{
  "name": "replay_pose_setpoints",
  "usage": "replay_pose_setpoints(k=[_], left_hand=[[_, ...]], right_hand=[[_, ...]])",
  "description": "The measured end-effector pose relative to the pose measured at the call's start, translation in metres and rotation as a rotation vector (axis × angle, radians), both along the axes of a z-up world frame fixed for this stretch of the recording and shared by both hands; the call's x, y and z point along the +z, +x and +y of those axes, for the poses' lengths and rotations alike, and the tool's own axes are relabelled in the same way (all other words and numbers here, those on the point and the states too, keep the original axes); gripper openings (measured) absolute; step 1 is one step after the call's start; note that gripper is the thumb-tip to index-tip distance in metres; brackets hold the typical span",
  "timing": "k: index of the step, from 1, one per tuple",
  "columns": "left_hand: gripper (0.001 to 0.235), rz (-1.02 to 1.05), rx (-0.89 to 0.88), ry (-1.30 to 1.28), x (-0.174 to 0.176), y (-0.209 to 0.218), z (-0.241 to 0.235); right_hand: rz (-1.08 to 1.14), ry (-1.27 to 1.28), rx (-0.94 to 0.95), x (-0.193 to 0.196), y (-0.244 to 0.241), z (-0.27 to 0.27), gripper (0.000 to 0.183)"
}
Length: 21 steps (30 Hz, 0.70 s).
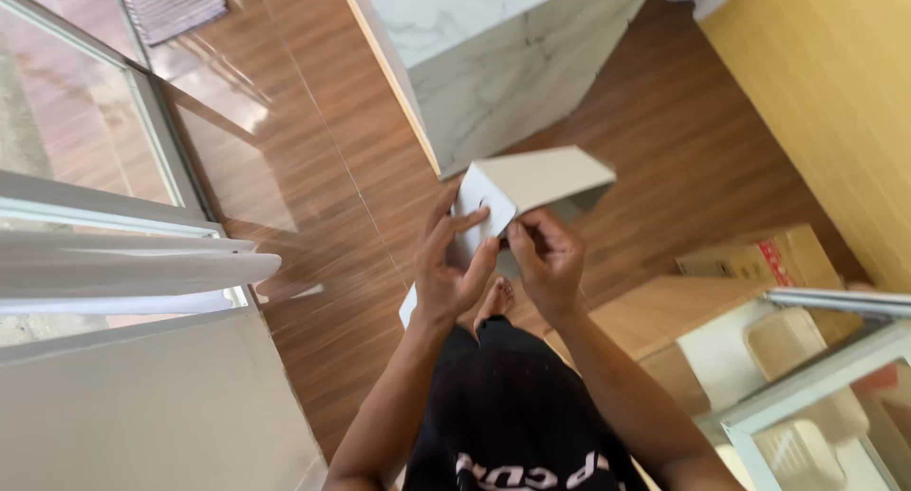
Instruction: The person folds flat pre-cut cardboard boxes into open rectangular boxes, pressing the side panels and locking the corner flaps by hand. Each finished box is placed on a stack on the table, and the person carries a stack of folded boxes across the room at the end.
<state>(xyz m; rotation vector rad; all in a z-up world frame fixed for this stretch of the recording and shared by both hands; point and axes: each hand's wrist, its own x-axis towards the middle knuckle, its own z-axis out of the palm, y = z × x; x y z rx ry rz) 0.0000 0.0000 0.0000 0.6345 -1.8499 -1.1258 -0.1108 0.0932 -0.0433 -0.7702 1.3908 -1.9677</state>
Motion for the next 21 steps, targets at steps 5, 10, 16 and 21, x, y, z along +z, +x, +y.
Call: replay_pose_setpoints(k=[5,10,16,21], left_hand=[[0.030,-0.013,-0.043,0.045,-0.016,-0.092,-0.040],[0.032,0.003,-0.204,0.142,-0.023,-0.168,-0.086],[0.041,-0.017,-0.313,0.032,-0.024,-0.267,-0.145],[0.031,0.031,-0.250,0.058,-0.033,-0.363,-0.196]], right_hand=[[0.088,-0.005,-0.150,-0.001,-0.085,-0.031,0.008],[0.045,0.011,-0.215,-0.002,-0.158,-0.050,0.010],[0.114,0.075,-0.201,-0.005,-0.259,-0.098,0.010],[0.038,0.079,-0.195,0.008,-0.348,-0.160,0.009]])
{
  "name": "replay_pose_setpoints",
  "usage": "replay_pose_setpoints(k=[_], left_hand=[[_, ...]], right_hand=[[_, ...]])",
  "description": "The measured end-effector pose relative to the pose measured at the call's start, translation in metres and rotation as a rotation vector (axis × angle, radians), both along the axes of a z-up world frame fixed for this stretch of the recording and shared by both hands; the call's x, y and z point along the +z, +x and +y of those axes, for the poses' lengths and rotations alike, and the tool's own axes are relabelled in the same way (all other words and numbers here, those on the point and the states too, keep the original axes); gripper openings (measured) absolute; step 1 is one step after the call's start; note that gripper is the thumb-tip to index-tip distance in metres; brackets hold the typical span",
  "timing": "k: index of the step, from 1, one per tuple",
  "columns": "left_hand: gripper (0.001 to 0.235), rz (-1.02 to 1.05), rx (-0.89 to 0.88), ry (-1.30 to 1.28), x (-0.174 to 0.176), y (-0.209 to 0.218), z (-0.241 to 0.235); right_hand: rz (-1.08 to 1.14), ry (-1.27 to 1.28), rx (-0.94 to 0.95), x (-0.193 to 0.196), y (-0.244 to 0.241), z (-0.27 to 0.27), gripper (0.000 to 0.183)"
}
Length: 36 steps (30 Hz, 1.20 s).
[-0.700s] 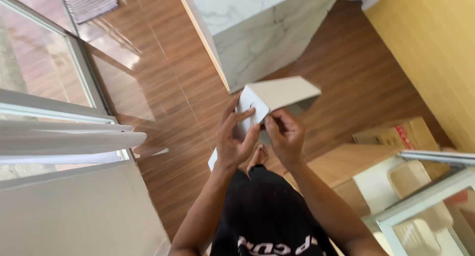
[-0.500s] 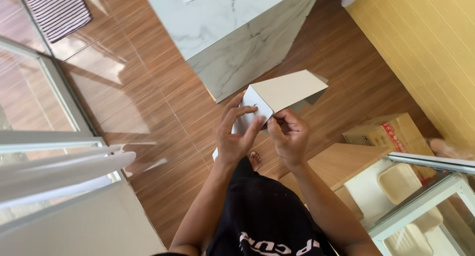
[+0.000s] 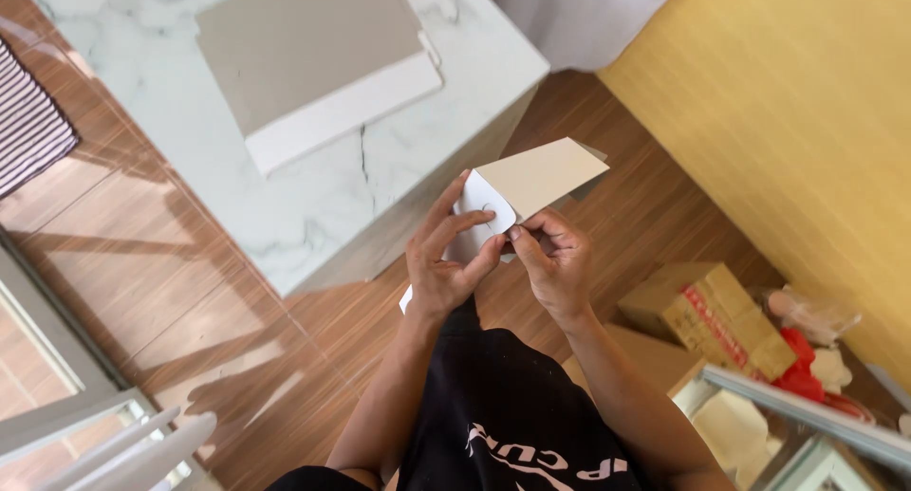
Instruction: The person folds flat pre-cut cardboard boxes into open rectangular boxes, pressing the side panels and locking the corner flaps by hand. Each finished box is placed on a stack on the table, and the person carries a stack of folded boxes across the room at the end.
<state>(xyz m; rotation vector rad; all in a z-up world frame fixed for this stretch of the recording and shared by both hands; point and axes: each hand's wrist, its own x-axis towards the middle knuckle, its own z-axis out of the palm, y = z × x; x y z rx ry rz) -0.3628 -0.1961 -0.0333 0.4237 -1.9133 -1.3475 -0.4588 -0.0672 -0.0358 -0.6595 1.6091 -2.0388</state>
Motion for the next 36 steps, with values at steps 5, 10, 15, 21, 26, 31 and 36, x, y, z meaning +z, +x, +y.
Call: replay_pose_setpoints(k=[5,10,15,21,26,31,36], left_hand=[[0.016,0.042,0.047,-0.202,0.004,-0.090,-0.037],[0.012,-0.079,0.065,-0.032,0.019,-0.158,-0.059],[0.014,-0.140,0.114,0.050,0.016,-0.215,-0.083],[0.015,-0.327,0.099,0.136,0.021,-0.288,-0.109],[0.016,-0.390,0.198,-0.051,0.036,-0.345,-0.121],[0.017,-0.349,0.250,0.121,0.035,-0.389,-0.126],[0.016,-0.407,0.473,0.170,0.031,-0.412,-0.118]], right_hand=[[0.020,-0.034,-0.012,-0.007,-0.084,-0.043,0.009],[0.061,0.088,-0.169,0.000,-0.135,-0.086,0.011],[-0.416,-0.151,-0.149,-0.021,-0.197,-0.123,0.023],[-0.434,-0.129,0.238,-0.066,-0.311,-0.141,0.018],[-0.323,-0.010,0.332,-0.043,-0.384,-0.167,0.022],[-0.303,0.083,0.459,-0.030,-0.436,-0.184,0.022],[-0.373,0.107,0.535,-0.050,-0.460,-0.194,0.020]])
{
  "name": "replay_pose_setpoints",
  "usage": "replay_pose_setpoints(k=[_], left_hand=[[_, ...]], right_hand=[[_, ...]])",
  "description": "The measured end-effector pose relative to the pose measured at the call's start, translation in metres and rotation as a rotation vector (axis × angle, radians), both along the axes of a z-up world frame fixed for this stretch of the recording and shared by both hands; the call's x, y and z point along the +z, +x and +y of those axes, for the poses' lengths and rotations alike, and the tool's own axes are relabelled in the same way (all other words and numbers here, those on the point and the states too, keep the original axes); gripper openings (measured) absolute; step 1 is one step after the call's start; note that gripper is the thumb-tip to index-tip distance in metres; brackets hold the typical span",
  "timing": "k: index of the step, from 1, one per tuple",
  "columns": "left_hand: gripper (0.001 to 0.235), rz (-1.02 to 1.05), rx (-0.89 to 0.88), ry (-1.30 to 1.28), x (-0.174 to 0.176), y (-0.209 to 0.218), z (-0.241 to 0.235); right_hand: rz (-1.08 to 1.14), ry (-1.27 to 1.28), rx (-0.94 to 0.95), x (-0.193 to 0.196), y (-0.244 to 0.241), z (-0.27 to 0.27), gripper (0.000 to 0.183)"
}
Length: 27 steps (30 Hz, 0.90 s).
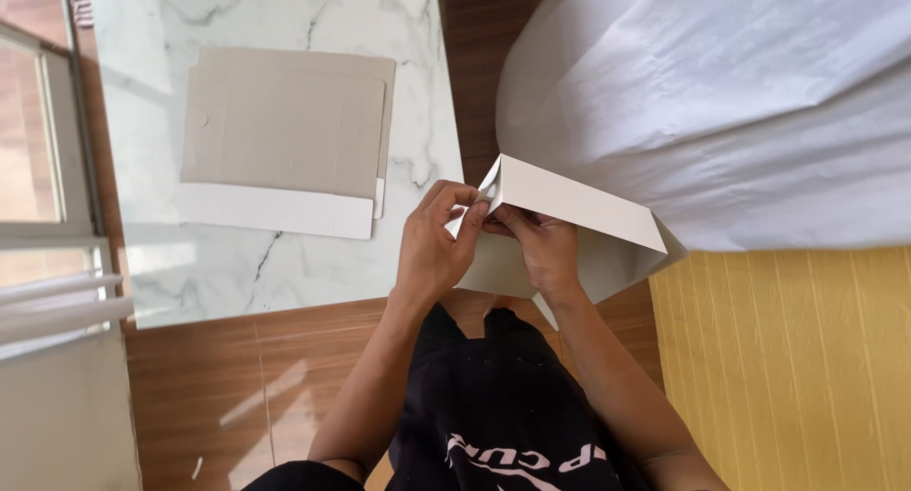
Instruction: The person folds flat pre-cut cardboard boxes into open rectangular boxes, pressing the side panels and locking the corner flaps by hand. Each finished box is placed on a stack on the table, and the person carries a stack of folded boxes across the room at the end.
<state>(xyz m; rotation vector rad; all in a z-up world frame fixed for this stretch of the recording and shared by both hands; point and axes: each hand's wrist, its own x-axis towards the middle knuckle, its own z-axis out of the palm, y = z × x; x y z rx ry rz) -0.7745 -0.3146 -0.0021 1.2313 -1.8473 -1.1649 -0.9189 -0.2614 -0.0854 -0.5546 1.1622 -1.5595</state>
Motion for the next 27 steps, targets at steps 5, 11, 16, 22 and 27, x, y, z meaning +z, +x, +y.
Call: replay_pose_setpoints(k=[5,11,16,22,27], left_hand=[[0.018,-0.048,0.070,0.000,-0.006,-0.008,0.013],[0.017,-0.087,0.118,-0.007,-0.010,-0.012,0.006],[0.017,-0.146,0.225,-0.070,-0.012,-0.013,0.000],[0.019,-0.273,0.204,-0.227,-0.011,-0.010,-0.006],[0.020,-0.181,0.272,-0.122,-0.006,0.006,-0.020]], right_hand=[[-0.182,0.031,0.110,-0.023,-0.019,-0.004,0.024],[-0.148,0.020,0.177,-0.012,-0.024,-0.012,0.025],[-0.104,-0.098,0.249,0.019,-0.005,-0.018,0.029],[0.410,-0.054,-0.026,0.038,0.019,-0.033,0.019],[0.221,-0.070,0.011,0.042,0.035,-0.048,0.018]])
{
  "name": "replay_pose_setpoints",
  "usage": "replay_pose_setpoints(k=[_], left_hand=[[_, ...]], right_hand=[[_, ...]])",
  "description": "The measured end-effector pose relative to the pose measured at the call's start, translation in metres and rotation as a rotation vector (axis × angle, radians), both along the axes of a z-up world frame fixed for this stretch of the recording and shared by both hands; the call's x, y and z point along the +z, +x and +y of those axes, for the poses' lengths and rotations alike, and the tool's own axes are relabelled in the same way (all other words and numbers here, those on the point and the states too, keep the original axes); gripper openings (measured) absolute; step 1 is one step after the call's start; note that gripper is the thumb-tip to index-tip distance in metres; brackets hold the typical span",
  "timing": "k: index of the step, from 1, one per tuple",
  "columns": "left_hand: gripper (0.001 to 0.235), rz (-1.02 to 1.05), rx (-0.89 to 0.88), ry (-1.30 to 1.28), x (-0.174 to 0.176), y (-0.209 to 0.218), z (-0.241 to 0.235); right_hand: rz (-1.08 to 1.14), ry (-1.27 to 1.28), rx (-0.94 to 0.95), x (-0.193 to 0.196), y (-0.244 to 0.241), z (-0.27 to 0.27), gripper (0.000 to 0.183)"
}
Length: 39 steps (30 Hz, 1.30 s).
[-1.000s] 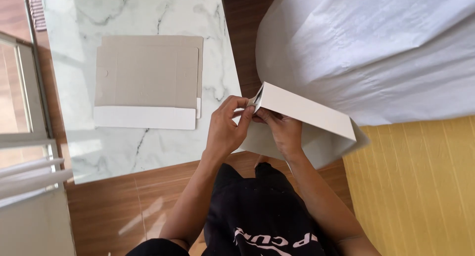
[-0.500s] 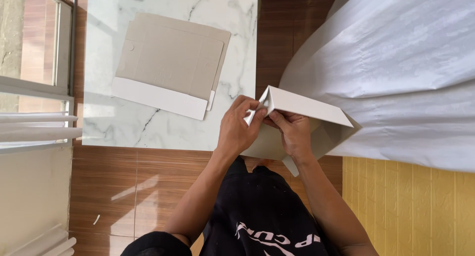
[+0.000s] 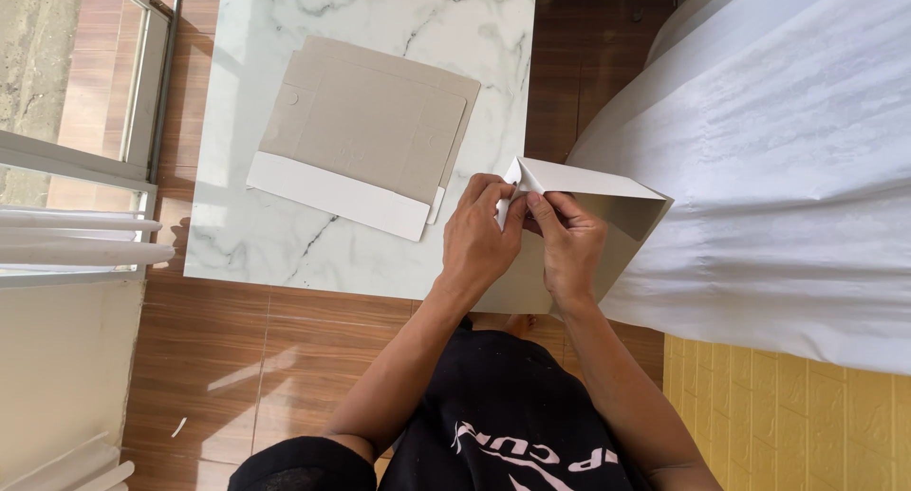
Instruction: The person folds flat pre-cut cardboard boxes into open rectangular boxes, pressing the side panels and locking the corner flaps by hand. Each finished box is placed on a stack on the table, and the person carries a stack of folded boxes across the room at the end.
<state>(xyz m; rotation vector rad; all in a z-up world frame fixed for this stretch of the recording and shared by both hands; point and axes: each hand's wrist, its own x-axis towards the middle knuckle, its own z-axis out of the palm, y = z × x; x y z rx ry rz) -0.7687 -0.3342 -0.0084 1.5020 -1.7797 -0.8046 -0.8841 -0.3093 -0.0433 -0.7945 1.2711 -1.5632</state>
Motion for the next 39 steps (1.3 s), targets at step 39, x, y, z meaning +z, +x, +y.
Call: replay_pose_setpoints(k=[39], left_hand=[[0.033,0.280,0.072,0.217,-0.092,0.135,-0.060]], right_hand=[[0.230,0.001,0.182,-0.035,0.076,-0.078,0.019]])
